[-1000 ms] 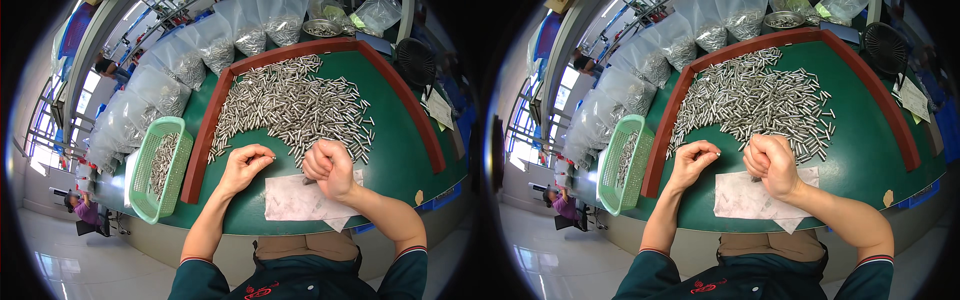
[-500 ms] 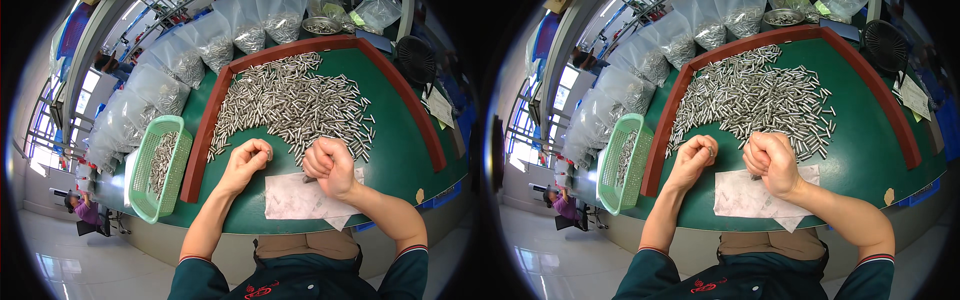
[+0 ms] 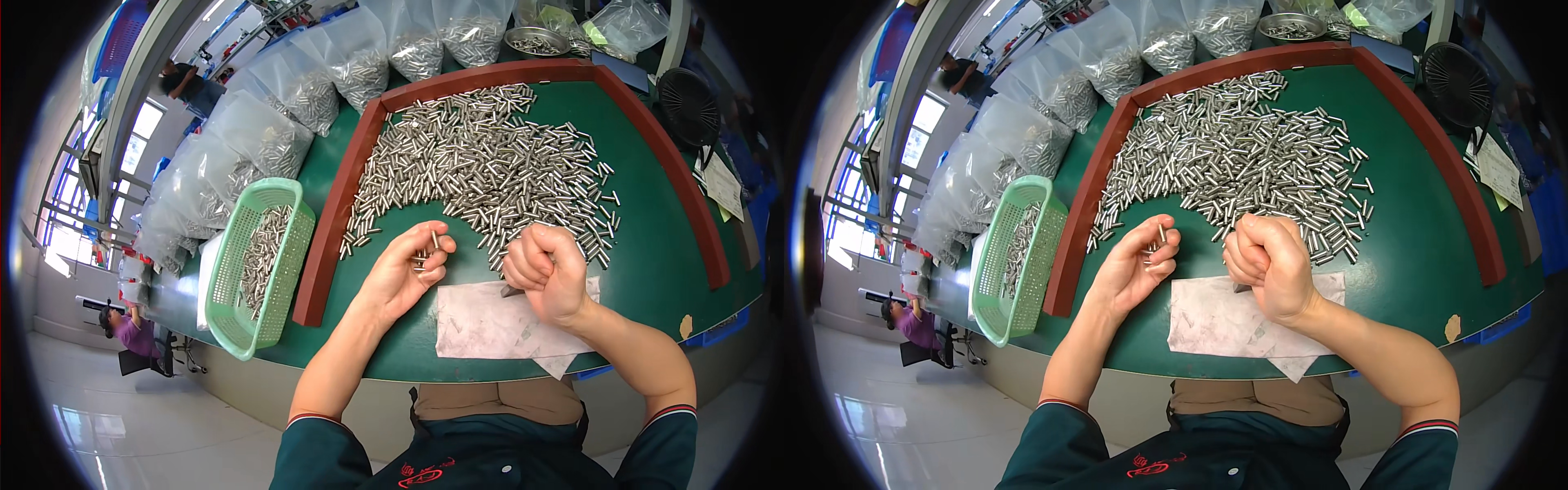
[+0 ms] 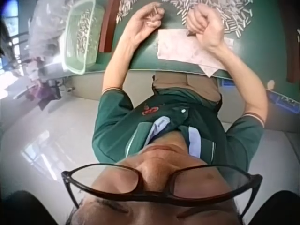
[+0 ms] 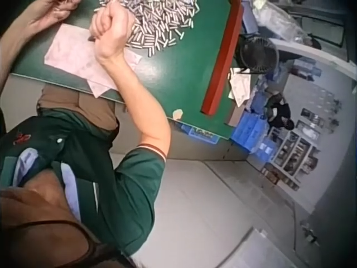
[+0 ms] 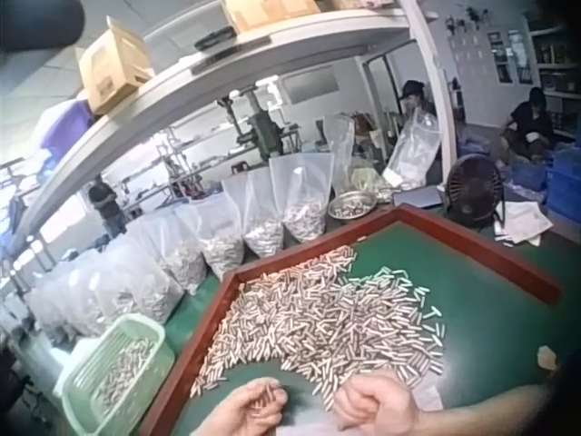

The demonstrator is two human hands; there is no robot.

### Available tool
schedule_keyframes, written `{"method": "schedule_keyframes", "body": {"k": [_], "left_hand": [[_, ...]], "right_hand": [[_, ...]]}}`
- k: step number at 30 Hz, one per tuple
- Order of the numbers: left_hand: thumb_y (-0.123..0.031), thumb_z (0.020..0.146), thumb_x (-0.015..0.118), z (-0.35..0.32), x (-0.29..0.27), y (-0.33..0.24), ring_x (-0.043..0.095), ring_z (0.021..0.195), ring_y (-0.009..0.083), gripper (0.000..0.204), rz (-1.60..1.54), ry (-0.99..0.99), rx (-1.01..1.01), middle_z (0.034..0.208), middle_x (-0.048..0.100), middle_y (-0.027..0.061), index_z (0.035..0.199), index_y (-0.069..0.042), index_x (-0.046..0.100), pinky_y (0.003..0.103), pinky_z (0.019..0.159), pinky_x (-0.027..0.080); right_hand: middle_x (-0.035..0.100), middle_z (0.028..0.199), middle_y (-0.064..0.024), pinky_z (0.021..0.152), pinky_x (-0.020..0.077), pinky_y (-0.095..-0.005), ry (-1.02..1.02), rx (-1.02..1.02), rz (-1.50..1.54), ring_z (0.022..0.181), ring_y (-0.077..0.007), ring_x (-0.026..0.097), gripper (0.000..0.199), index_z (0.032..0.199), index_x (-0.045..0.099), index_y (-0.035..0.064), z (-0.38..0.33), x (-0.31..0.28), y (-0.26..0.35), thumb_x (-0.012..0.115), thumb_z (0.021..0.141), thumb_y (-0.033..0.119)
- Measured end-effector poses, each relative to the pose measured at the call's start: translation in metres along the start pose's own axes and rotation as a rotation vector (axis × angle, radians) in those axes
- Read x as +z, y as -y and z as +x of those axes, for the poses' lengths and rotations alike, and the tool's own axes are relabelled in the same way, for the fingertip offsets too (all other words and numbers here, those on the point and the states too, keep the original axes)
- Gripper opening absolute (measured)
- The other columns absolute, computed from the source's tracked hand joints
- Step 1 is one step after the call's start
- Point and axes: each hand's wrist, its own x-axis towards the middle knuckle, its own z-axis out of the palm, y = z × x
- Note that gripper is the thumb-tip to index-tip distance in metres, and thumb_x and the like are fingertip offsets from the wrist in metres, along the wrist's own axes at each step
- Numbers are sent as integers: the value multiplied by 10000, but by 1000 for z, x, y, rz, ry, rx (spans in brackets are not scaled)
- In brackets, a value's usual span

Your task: Inspecting and processing small metal pins at a hardware manufacturing workstation.

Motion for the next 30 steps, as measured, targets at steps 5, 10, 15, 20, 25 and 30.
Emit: {"method": "schedule_keyframes", "body": {"k": [5, 10, 15, 20, 25, 30], "left_hand": [[-241, 854, 499, -4, -22, -33, 254, 439, 62, 242, 493, -229, 352, 502, 314, -54, 679, -75, 476, 219, 419, 211], [-107, 682, 646, -7, -40, -49, 473, 458, 163, 141, 1589, -719, 670, 492, 471, 76, 767, -2, 606, 297, 479, 383], [-70, 683, 629, -2, -45, -43, 498, 515, 200, 95, 1814, -550, 646, 538, 504, 97, 753, -16, 595, 321, 502, 394], [-161, 777, 608, 7, -34, -39, 444, 465, 111, 174, 1293, -407, 698, 570, 520, 34, 755, -6, 532, 237, 451, 356], [-87, 809, 543, 3, -22, -24, 294, 457, 32, 78, 96, 20, 88, 672, 510, 36, 755, -78, 487, 167, 435, 249], [-76, 822, 541, 3, -15, -10, 327, 499, 30, 110, 284, 87, 59, 783, 589, 66, 930, -59, 541, 172, 463, 264]], "right_hand": [[228, 397, 17, 374, 143, -245, -19, -6, 12, 373, -77, 171, 407, 460, 244, 111, -2, 2, -1, 366, 836, 209], [229, 396, 15, 373, 147, -242, -20, 0, 1, 372, -78, 172, 404, 459, 244, 111, -1, 4, -3, 365, 833, 206], [232, 394, 14, 372, 154, -241, -14, -3, 4, 371, -77, 174, 404, 457, 248, 110, -1, 4, -2, 366, 832, 205], [237, 394, 13, 371, 151, -240, -22, -7, -3, 370, -76, 172, 404, 457, 249, 110, -2, 4, 0, 368, 832, 205], [235, 396, 14, 371, 147, -242, -34, 9, 8, 372, -77, 168, 404, 458, 246, 114, -3, 3, 2, 368, 832, 205], [229, 400, 16, 378, 149, -241, -43, 23, 8, 376, -79, 171, 397, 462, 245, 116, -1, 2, 1, 366, 831, 201]]}}
